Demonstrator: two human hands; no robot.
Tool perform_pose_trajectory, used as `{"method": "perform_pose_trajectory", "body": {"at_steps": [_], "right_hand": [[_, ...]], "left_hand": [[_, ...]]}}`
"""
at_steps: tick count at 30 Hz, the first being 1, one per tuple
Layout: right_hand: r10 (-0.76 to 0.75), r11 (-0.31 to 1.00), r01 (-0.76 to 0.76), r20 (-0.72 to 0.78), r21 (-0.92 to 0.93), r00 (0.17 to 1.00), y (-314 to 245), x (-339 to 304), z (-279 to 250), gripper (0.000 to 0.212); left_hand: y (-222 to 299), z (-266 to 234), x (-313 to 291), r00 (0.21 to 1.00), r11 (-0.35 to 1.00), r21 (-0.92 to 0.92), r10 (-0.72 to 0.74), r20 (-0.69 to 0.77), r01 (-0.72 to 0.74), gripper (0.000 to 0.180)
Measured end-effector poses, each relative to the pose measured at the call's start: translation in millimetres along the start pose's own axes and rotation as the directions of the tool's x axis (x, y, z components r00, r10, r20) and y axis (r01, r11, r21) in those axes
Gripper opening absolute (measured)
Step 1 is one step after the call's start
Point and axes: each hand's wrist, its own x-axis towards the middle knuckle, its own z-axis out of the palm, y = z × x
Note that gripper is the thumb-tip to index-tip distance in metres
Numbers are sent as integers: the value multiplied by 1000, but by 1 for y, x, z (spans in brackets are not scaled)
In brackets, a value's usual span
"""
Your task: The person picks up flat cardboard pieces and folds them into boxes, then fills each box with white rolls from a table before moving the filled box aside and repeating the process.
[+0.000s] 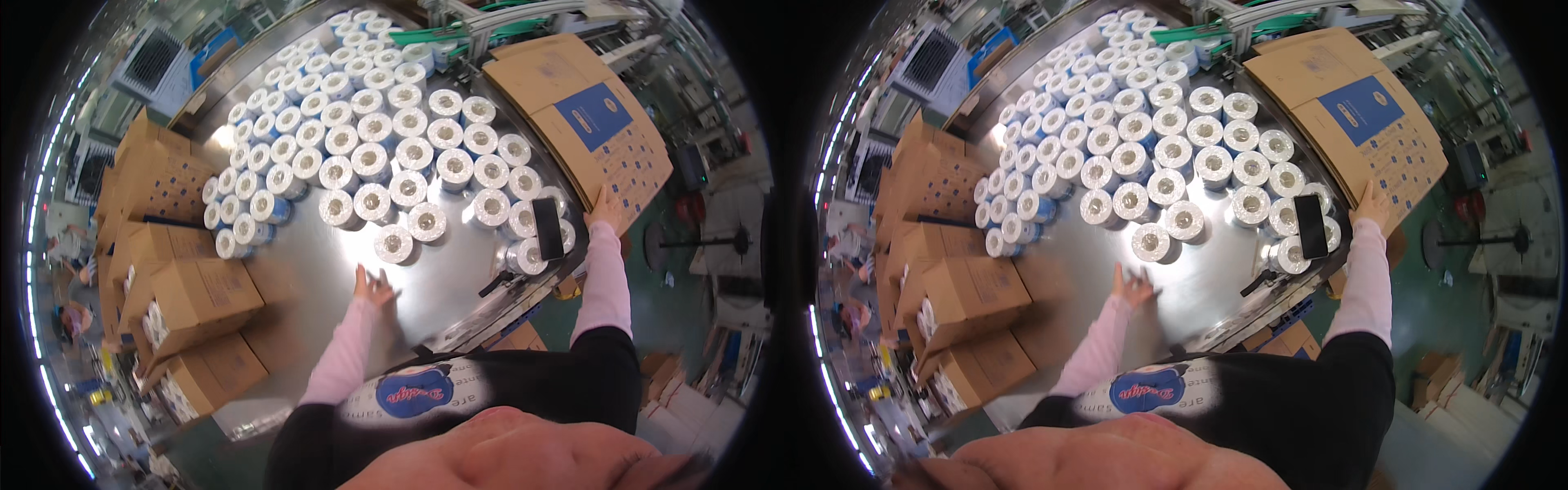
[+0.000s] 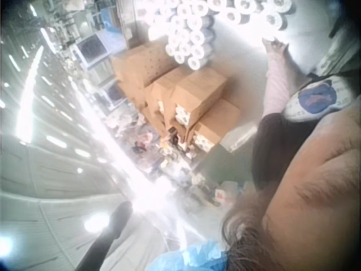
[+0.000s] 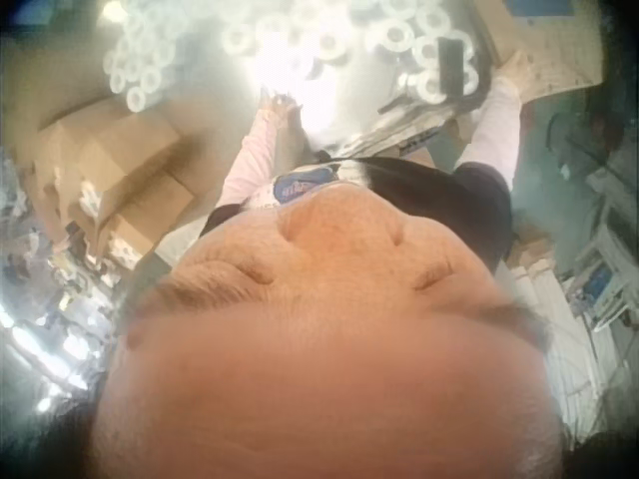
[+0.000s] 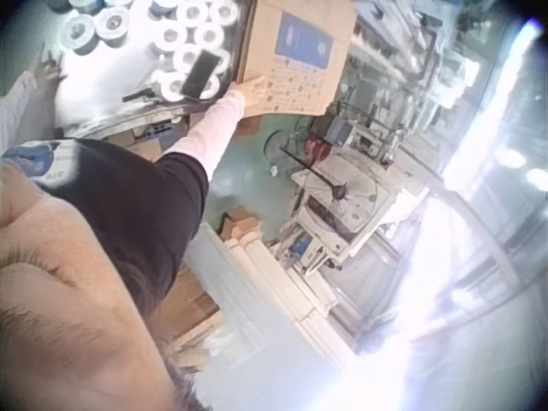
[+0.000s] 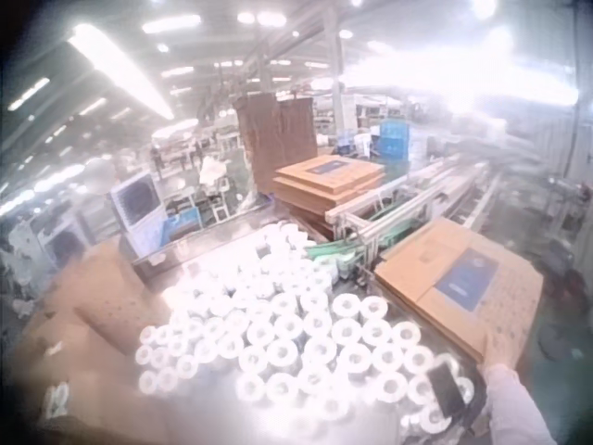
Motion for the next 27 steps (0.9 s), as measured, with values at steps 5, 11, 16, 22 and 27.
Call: {"method": "perform_pose_trajectory", "body": {"at_steps": [5, 11, 16, 22, 27], "right_hand": [[-114, 989, 111, 30, 93, 993, 17, 3, 8, 78], [-459, 855, 510, -314, 100, 831, 30, 5, -70, 44], [-605, 395, 710, -416, 583, 679, -2, -85, -233, 44], [-716, 315, 811, -437, 494, 545, -10, -190, -330, 51], [-801, 84, 882, -495, 464, 336, 3, -266, -399, 53]], "left_hand": [[-8, 144, 4, 883, 966, 210, 38, 467, -153, 66], [-35, 116, 2, 902, 826, 529, -61, 428, -195, 74], [-9, 19, -38, 949, 784, 576, 51, 312, -232, 66], [56, -107, -98, 890, 801, 392, 384, 245, -453, 52], [94, -159, -191, 781, 727, 295, 608, 145, -621, 55]]}}
